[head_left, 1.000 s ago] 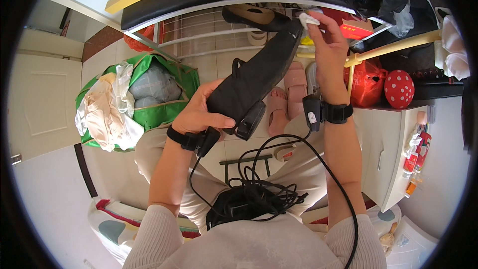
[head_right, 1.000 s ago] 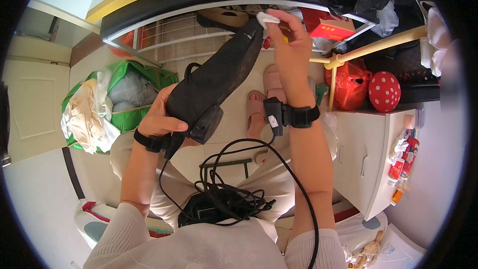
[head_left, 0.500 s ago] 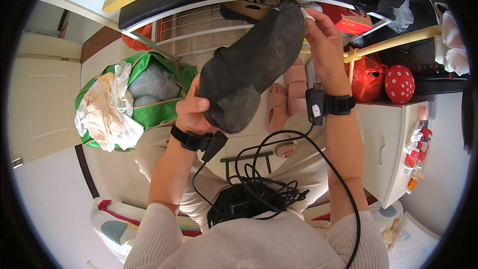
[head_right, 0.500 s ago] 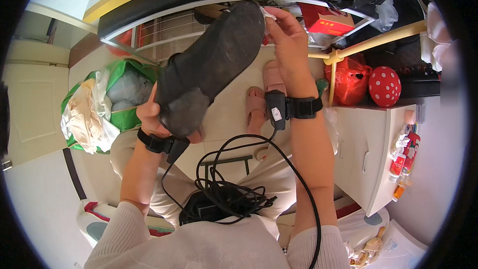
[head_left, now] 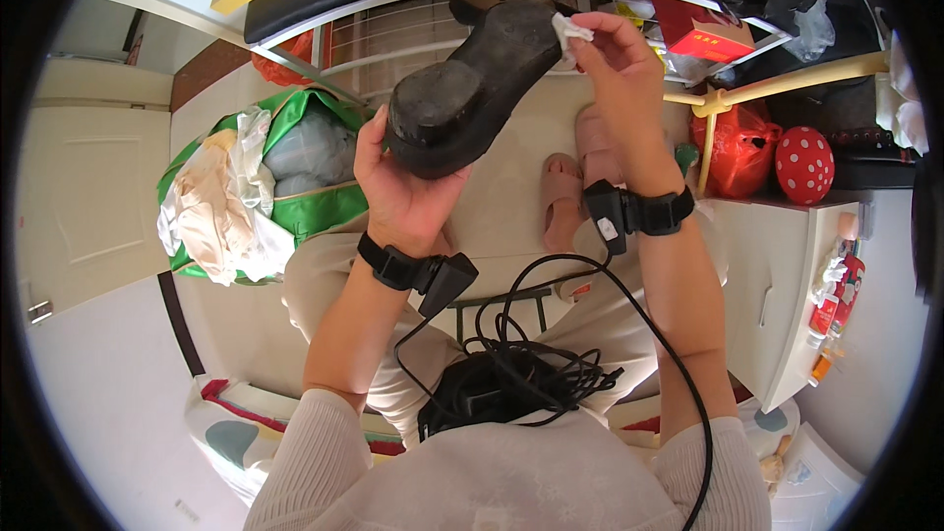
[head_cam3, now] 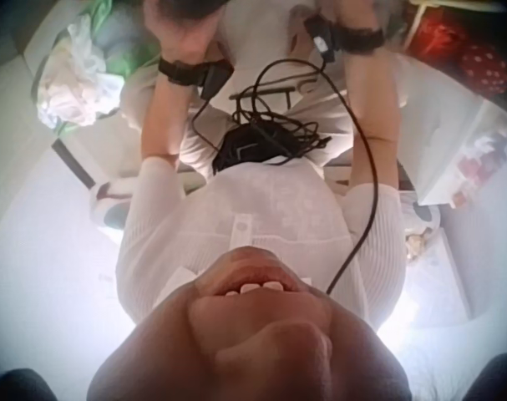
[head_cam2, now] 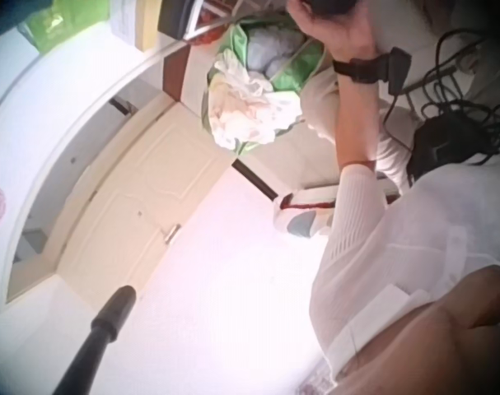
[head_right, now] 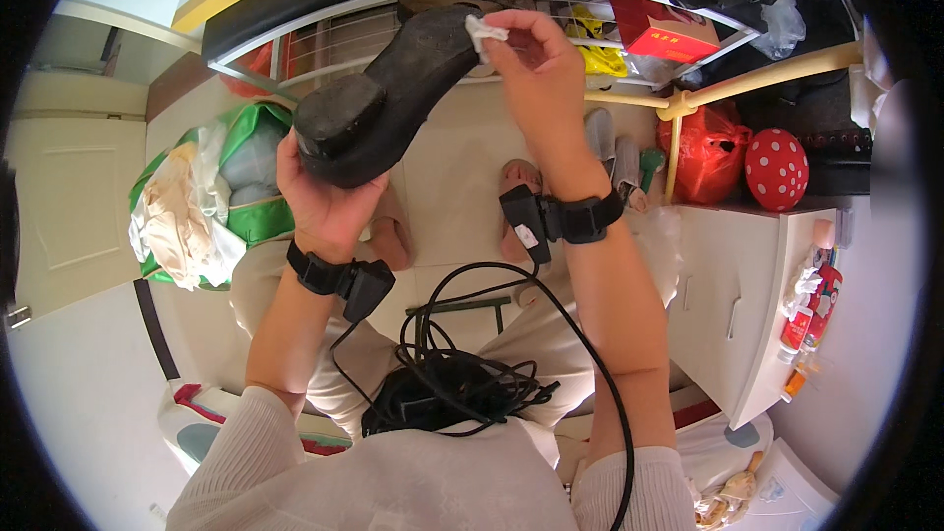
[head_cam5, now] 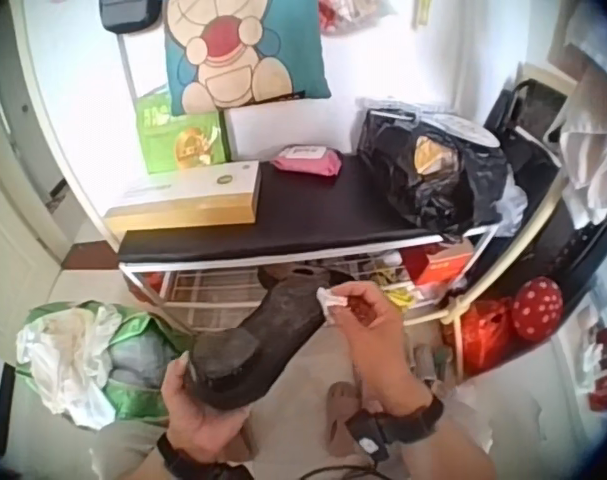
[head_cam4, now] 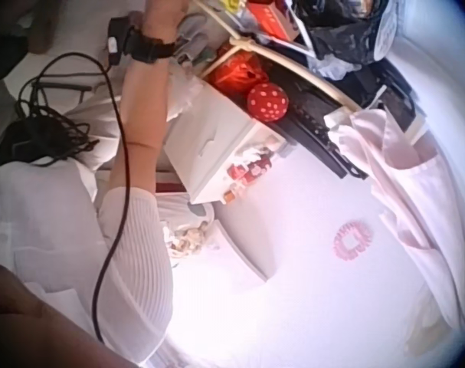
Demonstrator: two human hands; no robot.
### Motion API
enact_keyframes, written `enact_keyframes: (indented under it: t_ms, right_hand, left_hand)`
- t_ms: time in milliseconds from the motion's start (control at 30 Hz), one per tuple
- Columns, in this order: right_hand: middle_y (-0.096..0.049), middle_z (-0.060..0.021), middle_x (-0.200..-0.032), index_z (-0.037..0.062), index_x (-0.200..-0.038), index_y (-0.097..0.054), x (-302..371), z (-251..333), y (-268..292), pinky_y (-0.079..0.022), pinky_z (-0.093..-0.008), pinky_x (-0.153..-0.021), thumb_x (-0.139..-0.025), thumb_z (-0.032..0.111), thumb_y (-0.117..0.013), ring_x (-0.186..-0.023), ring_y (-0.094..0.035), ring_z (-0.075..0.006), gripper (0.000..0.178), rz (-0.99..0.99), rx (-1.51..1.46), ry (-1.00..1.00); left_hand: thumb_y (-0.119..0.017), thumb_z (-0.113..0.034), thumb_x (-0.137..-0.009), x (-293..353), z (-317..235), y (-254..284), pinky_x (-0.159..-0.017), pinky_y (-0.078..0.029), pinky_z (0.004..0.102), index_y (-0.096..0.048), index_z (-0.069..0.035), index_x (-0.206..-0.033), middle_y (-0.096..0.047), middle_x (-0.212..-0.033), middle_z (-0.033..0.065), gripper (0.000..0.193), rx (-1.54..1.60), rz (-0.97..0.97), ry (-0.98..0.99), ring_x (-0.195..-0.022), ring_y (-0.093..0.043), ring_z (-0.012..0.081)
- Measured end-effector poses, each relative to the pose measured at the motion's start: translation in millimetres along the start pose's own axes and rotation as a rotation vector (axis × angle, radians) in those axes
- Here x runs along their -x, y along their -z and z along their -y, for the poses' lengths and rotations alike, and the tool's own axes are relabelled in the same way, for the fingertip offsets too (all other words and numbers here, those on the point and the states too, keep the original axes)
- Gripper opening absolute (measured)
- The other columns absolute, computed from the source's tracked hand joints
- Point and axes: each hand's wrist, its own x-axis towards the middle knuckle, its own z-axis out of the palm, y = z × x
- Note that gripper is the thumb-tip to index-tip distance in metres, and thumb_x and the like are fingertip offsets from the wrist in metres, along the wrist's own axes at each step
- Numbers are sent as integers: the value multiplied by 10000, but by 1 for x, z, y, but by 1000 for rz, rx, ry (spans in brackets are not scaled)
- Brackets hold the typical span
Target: The person sits on the floor and wipes a black high-heeled shoe with a white wipe. They repeatedly rub the wipe over the shoe's upper, heel, and sole, then place the shoe on a nearby shelf.
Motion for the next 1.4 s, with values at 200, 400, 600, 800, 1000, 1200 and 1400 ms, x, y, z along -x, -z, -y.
enact_keyframes:
  t_ms: [200, 400, 600, 800, 1000, 1200, 1400]
  right_hand:
    - [-711, -22, -1087, 31, -1181, -711, 13, -16, -15, -535, -239, -858, -951, -29, -697, -944, -657, -103, 237, 13, 92, 31]
    - [-662, -52, -1045, 57, -1082, -767, 39, -7, -42, -572, -285, -772, -915, -30, -724, -893, -689, -150, 193, 156, 212, 250]
    - [-658, -28, -1064, 34, -1152, -738, 17, -18, -23, -547, -249, -864, -936, -44, -697, -940, -679, -115, 233, 35, 323, 108]
    - [-700, -22, -1068, 37, -1119, -722, 29, -15, -30, -541, -248, -875, -940, -37, -699, -982, -680, -116, 195, 212, 291, 183]
    - [-697, -18, -1103, 45, -1164, -689, 17, -20, -19, -535, -258, -930, -959, -33, -686, -1030, -663, -114, 219, 13, 170, 15]
    - [-670, -24, -1020, 21, -1073, -699, 33, 1, -41, -571, -266, -870, -901, -96, -691, -943, -682, -127, 208, 103, -131, 152]
    - [-669, -63, -972, 26, -944, -718, 31, -23, -44, -572, -288, -767, -823, -134, -659, -876, -689, -178, 209, 123, 257, 294]
  left_hand:
    - [-667, -412, -967, -3, 7, -13, -1157, -450, 469, -652, -90, -1335, -659, -1403, 93, 489, -19, -107, -75, -1310, -601, 288]
    - [-663, -398, -976, -9, 6, -7, -1162, -453, 452, -641, -62, -1343, -658, -1402, 106, 498, -49, -101, -72, -1309, -605, 286]
    - [-669, -384, -978, -10, 11, -16, -1156, -464, 435, -649, -65, -1326, -671, -1383, 100, 472, -50, -129, -88, -1291, -620, 277]
    - [-693, -383, -972, -13, 9, -15, -1124, -498, 411, -661, -70, -1273, -691, -1340, 85, 436, -22, -182, -110, -1260, -642, 255]
    - [-719, -357, -962, -17, -2, -2, -1020, -572, 337, -660, -61, -1227, -726, -1261, 61, 401, 131, -131, -44, -1166, -695, 212]
    - [-721, -346, -965, -15, 1, -10, -973, -605, 338, -674, -75, -1220, -740, -1244, 62, 375, 138, -132, -35, -1144, -714, 206]
    - [-723, -330, -964, -9, 2, -11, -946, -622, 343, -696, -100, -1209, -744, -1245, 56, 337, 182, -68, 20, -1132, -723, 196]
